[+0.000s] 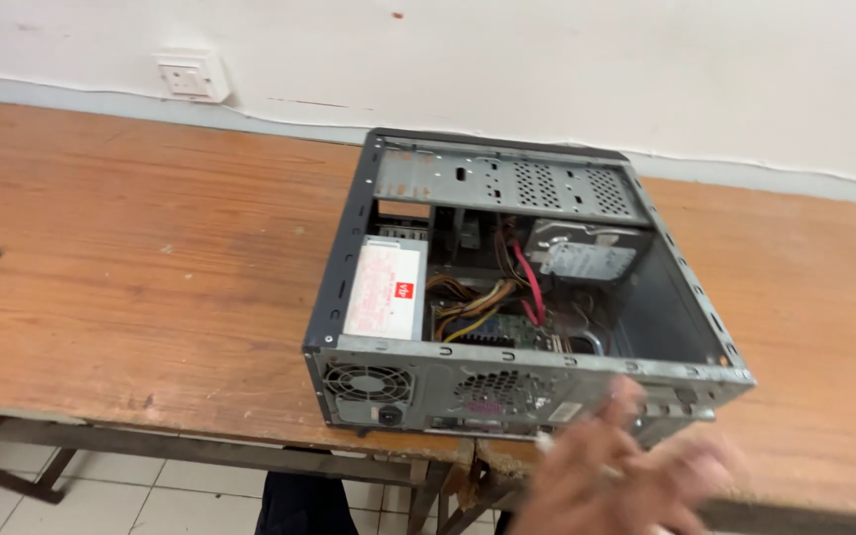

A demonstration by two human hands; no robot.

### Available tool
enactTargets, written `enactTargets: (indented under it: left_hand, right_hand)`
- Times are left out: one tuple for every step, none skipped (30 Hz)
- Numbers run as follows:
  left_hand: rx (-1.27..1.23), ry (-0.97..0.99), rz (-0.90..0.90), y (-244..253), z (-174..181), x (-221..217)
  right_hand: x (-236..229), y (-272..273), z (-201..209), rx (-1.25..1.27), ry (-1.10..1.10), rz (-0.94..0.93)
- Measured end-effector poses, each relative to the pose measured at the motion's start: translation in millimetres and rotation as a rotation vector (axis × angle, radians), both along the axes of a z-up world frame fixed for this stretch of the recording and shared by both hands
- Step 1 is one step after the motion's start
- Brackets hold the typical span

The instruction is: The person cleans the exterior and interior surfaces of an open desktop computer case using a white cloth. They wipe the back panel, side edges, and internal metal frame while the case rests on a wooden table.

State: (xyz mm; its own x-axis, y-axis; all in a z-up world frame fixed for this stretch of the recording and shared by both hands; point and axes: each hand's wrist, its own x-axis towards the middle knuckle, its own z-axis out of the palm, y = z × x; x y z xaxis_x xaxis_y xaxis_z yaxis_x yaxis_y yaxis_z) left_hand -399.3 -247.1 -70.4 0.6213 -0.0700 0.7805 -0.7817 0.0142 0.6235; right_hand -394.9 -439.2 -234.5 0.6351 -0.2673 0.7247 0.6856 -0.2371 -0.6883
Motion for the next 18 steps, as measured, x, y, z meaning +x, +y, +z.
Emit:
enactTargets:
  left_hand:
    - [-0.009,0.055,-0.008,13,0,-5]
    - [-0.018,0.111,-0.015,25,-1,-10]
    - [-0.009,0.116,-0.038,41,-7,-12]
    - [0.209,0.012,0.266,57,-13,-13]
    - [0.419,-0.106,0.570,72,-18,-12]
    - [0.420,-0.114,0.542,84,-11,-13]
    - [0.393,-0.140,0.627,99,-4,-14]
    - [0.364,-0.165,0.711,114,2,-15]
    - [0.367,-0.166,0.682,128,4,-12]
    - [0.368,-0.125,0.783,142,5,-8]
    - [0.367,-0.080,0.893,155,6,-5]
    - [0.369,-0.078,0.875,164,11,1]
    - [0.404,-0.086,0.896,173,16,7]
    - [0.440,-0.094,0.917,181,22,14]
    - [0.443,-0.095,0.901,187,11,20]
    - [0.440,-0.149,0.884,191,2,27]
    - [0.433,-0.206,0.871,194,-6,37]
    - [0.430,-0.210,0.859,194,-5,40]
  right_hand:
    - [-6,44,10,0.022,-0.007,0.036]
    - [-16,86,22,0.044,-0.014,0.072]
    - [-15,101,42,0.069,-0.023,0.100]
    - [-16,115,63,0.094,-0.033,0.127]
    - [-16,126,85,0.115,-0.050,0.150]
    - [-16,126,97,0.135,-0.068,0.174]
    - [-19,130,107,0.158,-0.083,0.194]
    - [-24,136,118,0.181,-0.100,0.214]
    - [-23,146,137,0.184,-0.097,0.186]
    - [-21,155,155,0.149,-0.143,0.067]
    - [-18,164,174,0.109,-0.188,-0.043]
    - [-10,166,171,0.108,-0.183,-0.060]
    - [-1,167,166,-0.123,-0.234,-0.243]
    - [8,167,162,-0.358,-0.277,-0.421]
    - [16,171,148,-0.359,-0.270,-0.436]
    - [24,174,135,-0.439,-0.283,-0.520]
    - [37,175,125,-0.521,-0.301,-0.601]
    - [34,179,122,-0.524,-0.299,-0.614]
